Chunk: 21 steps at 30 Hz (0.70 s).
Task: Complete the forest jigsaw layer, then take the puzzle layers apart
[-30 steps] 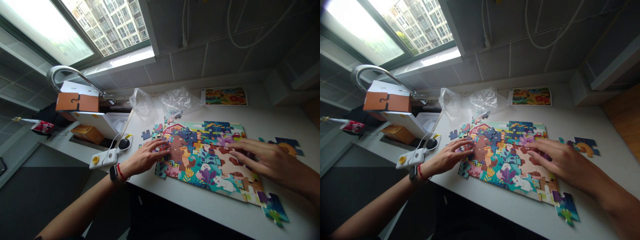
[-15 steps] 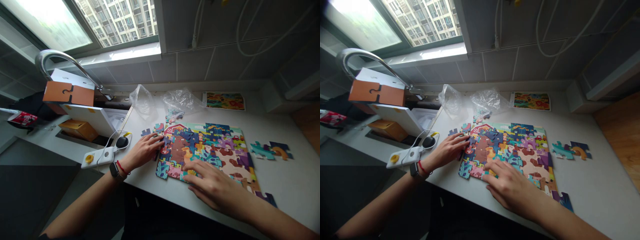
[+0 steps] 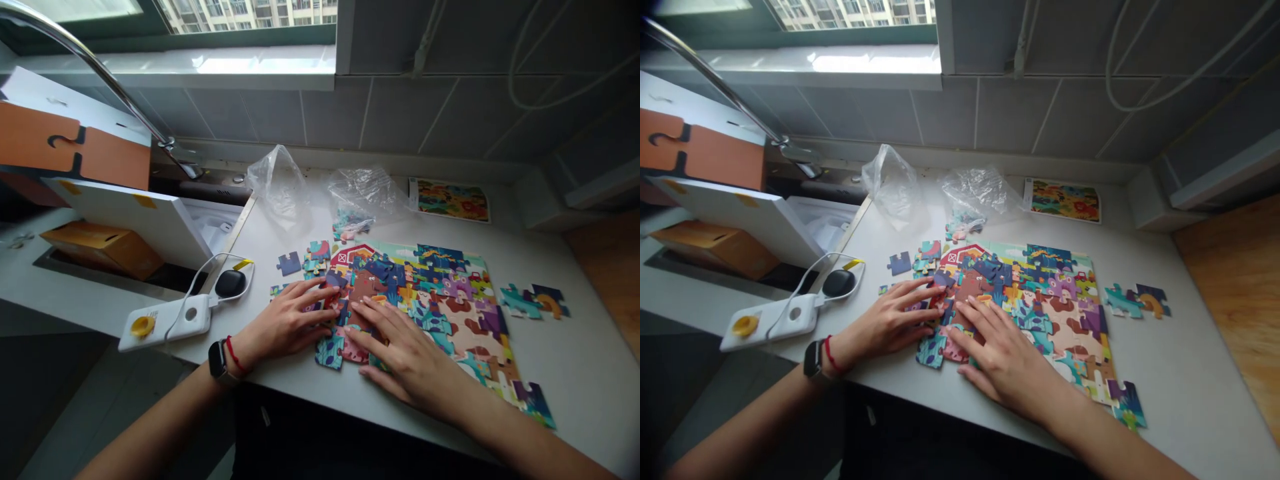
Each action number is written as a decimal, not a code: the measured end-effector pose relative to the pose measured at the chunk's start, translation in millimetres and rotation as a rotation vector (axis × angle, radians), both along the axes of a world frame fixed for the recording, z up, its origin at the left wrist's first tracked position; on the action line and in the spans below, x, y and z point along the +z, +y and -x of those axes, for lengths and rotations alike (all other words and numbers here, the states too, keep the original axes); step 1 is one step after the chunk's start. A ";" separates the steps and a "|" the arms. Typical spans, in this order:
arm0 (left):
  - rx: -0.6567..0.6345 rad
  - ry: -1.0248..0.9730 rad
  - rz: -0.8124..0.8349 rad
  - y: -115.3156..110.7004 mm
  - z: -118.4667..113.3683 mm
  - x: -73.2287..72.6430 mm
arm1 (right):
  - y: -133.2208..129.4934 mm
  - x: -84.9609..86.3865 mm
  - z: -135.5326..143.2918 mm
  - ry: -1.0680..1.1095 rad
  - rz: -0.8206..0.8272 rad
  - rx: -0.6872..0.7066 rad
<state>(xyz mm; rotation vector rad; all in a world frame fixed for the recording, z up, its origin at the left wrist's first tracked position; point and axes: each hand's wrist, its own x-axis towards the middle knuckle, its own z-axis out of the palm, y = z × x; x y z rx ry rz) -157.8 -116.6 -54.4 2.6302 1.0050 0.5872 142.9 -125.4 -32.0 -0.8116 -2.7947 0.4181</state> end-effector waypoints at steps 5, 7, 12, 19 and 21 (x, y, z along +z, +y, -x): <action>-0.007 -0.007 0.043 -2.7 4.4 -6.5 | -12.8 1.4 8.4 -0.023 0.037 0.036; -0.007 -0.009 0.042 -2.5 4.3 -7.0 | -15.2 3.3 10.1 -0.028 0.062 0.047; -0.001 -0.024 0.014 -3.3 3.7 -6.7 | -12.5 5.5 8.0 -0.026 0.093 0.054; 0.034 -0.033 0.044 -3.4 1.4 -7.9 | -7.3 -3.7 8.7 -0.050 0.070 0.004; 0.066 -0.029 0.061 -3.3 0.2 -8.8 | -6.7 -5.0 9.4 -0.037 0.069 -0.001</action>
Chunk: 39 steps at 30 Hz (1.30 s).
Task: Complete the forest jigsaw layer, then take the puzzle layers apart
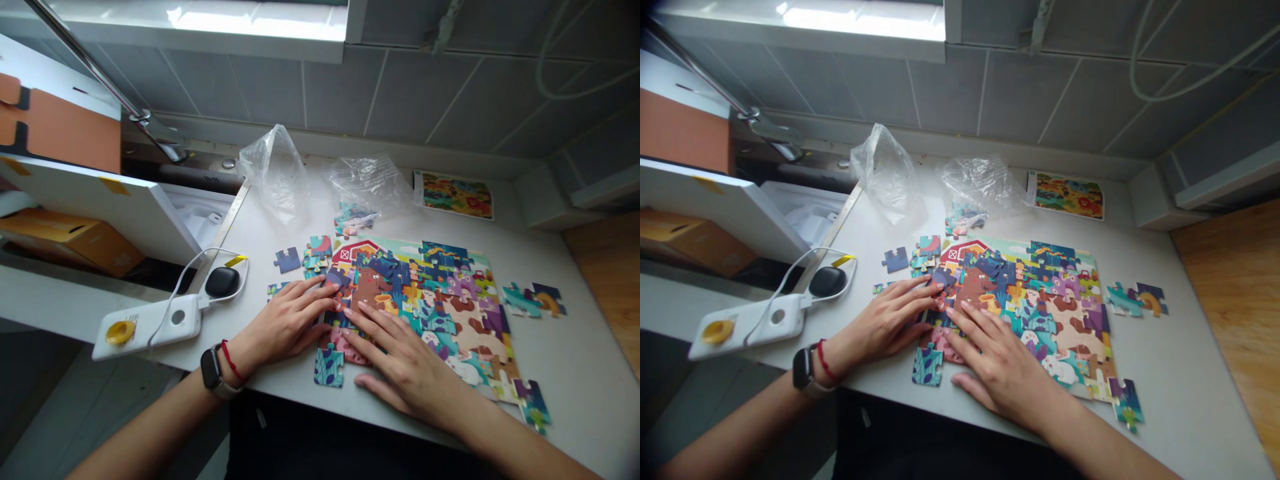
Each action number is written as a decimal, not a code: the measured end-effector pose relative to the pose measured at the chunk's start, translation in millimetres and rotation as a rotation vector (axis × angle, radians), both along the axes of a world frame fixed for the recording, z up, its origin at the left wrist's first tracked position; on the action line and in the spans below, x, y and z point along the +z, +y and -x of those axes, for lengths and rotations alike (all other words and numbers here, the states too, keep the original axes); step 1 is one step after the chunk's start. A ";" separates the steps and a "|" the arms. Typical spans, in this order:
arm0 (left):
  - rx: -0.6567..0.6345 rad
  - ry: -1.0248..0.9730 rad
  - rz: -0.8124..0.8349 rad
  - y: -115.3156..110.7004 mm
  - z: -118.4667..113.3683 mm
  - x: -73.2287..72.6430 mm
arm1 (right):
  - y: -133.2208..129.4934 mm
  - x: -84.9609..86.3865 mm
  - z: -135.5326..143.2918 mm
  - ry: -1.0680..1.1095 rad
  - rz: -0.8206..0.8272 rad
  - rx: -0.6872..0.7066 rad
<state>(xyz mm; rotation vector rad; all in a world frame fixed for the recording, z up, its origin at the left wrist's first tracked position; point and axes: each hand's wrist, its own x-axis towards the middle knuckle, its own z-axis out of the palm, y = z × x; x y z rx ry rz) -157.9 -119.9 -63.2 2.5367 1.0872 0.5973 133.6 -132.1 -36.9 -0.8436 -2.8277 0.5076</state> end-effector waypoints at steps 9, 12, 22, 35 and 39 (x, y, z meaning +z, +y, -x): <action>0.126 0.094 -0.034 7.0 0.4 -4.8 | 1.6 2.3 0.8 0.000 -0.031 0.015; 0.122 0.097 -0.011 9.1 -1.9 -3.1 | 0.7 2.1 1.2 0.001 -0.034 0.009; 0.045 0.016 -0.033 1.3 -17.2 5.2 | 2.1 1.0 1.2 0.025 -0.019 -0.010; 0.145 -0.032 0.017 16.7 -7.8 5.2 | 1.7 -3.4 -1.9 0.036 0.001 -0.004; 0.062 0.090 -0.007 30.4 2.1 1.1 | 2.3 -4.5 -2.5 0.056 0.014 -0.021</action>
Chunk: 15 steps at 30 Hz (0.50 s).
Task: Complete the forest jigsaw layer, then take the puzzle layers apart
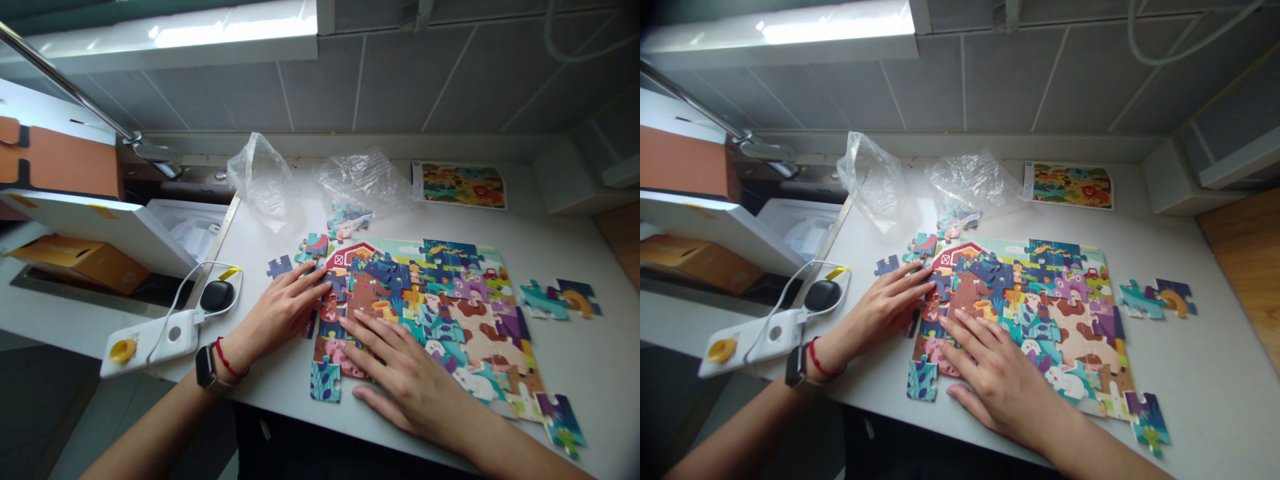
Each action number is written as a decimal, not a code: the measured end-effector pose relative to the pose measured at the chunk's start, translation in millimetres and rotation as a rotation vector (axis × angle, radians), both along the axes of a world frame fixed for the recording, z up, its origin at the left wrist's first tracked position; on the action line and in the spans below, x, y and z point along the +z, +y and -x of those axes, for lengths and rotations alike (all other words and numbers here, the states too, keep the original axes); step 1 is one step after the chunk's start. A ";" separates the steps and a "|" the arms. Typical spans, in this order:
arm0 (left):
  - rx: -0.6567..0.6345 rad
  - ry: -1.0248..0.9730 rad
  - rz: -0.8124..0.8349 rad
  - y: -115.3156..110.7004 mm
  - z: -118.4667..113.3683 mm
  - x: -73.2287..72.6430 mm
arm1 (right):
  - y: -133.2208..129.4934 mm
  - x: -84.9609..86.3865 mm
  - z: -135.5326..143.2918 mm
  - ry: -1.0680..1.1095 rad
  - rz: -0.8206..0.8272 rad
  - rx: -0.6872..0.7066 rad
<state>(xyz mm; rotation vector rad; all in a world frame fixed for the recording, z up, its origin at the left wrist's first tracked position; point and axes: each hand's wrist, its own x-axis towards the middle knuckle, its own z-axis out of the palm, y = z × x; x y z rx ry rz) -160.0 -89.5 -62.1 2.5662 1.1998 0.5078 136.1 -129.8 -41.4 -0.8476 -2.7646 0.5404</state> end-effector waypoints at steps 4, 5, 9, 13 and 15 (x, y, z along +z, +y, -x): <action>-0.052 0.019 -0.047 4.7 8.4 -2.6 | 0.2 -1.3 -0.6 0.002 0.010 -0.004; -0.062 0.018 -0.057 5.1 9.1 -2.3 | 0.1 -1.5 -0.7 0.005 0.008 -0.005; -0.062 0.004 -0.092 7.2 7.4 0.6 | -0.4 -1.7 -1.0 0.008 -0.001 -0.004; -0.051 0.006 -0.119 9.1 4.5 3.4 | 0.0 -1.2 -0.2 0.015 -0.007 -0.008; -0.056 0.018 -0.139 9.3 3.6 4.8 | 0.4 -0.8 0.4 0.022 -0.009 -0.010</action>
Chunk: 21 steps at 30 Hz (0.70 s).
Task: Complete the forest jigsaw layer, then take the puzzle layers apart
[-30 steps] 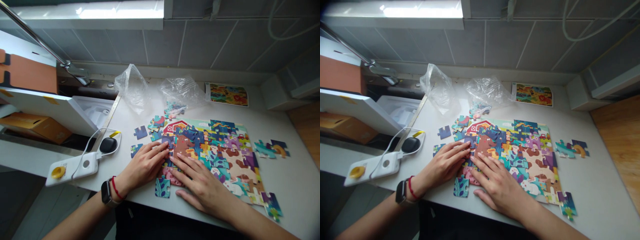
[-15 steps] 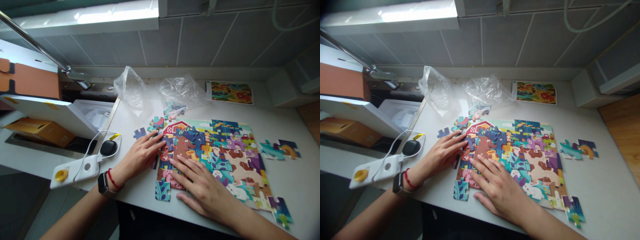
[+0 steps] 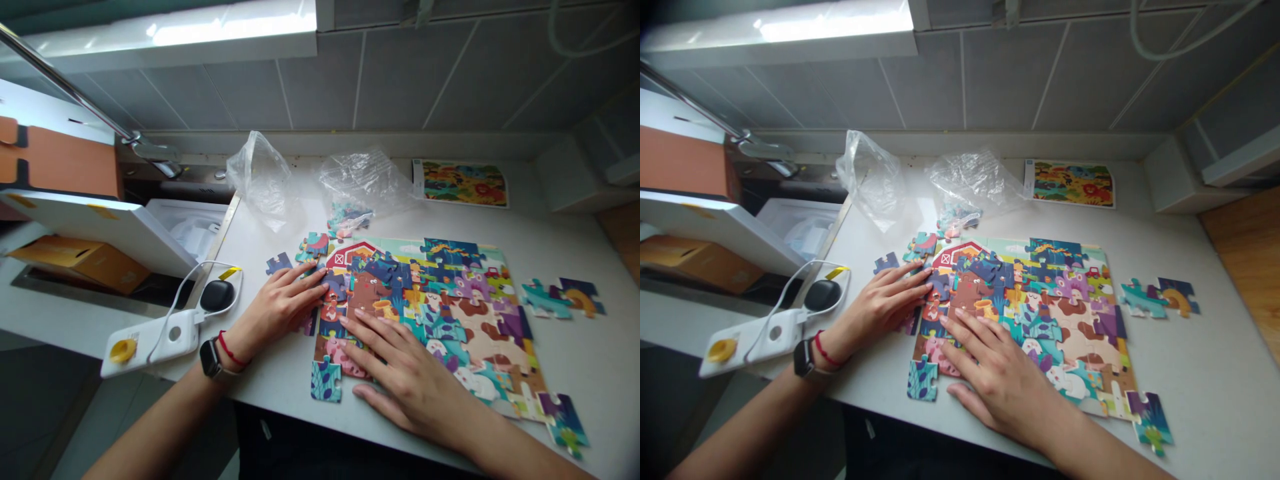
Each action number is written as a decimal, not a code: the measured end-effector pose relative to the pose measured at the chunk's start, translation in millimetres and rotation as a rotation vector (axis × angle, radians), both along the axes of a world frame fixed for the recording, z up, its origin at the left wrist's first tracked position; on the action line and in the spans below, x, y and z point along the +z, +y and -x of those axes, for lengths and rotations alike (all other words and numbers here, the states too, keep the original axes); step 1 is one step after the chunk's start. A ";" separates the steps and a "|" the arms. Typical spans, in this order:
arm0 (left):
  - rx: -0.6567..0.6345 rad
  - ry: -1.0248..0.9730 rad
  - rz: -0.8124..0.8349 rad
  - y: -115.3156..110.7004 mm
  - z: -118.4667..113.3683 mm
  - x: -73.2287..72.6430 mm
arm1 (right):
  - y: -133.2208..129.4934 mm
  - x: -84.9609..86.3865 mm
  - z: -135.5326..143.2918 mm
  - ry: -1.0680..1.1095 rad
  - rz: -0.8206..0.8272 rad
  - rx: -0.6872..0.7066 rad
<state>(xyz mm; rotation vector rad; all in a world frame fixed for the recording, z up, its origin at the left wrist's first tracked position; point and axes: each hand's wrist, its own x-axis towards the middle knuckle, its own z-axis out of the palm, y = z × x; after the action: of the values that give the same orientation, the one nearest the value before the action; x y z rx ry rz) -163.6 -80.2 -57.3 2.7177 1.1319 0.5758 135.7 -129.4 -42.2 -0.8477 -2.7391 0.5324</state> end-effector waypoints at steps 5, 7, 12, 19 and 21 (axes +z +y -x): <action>-0.015 0.011 -0.070 -0.1 -1.9 1.5 | 0.2 0.7 0.7 0.009 -0.008 -0.004; -0.025 0.009 -0.087 -0.1 -2.3 1.0 | 0.3 0.6 0.7 0.012 -0.012 -0.005; -0.039 0.010 -0.085 0.6 -0.2 -0.8 | 0.4 -0.5 0.8 0.016 -0.014 -0.005; -0.082 0.025 -0.048 0.2 5.3 -4.0 | 0.1 -0.9 0.4 0.019 0.002 -0.008; -0.069 0.021 -0.032 -0.7 5.4 -4.6 | 0.2 -0.6 0.2 0.023 0.006 -0.009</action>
<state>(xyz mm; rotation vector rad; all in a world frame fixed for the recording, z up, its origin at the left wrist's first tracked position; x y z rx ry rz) -169.0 -80.9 -61.9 2.7841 1.0375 0.5611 135.5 -129.2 -42.8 -0.8498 -2.7124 0.5461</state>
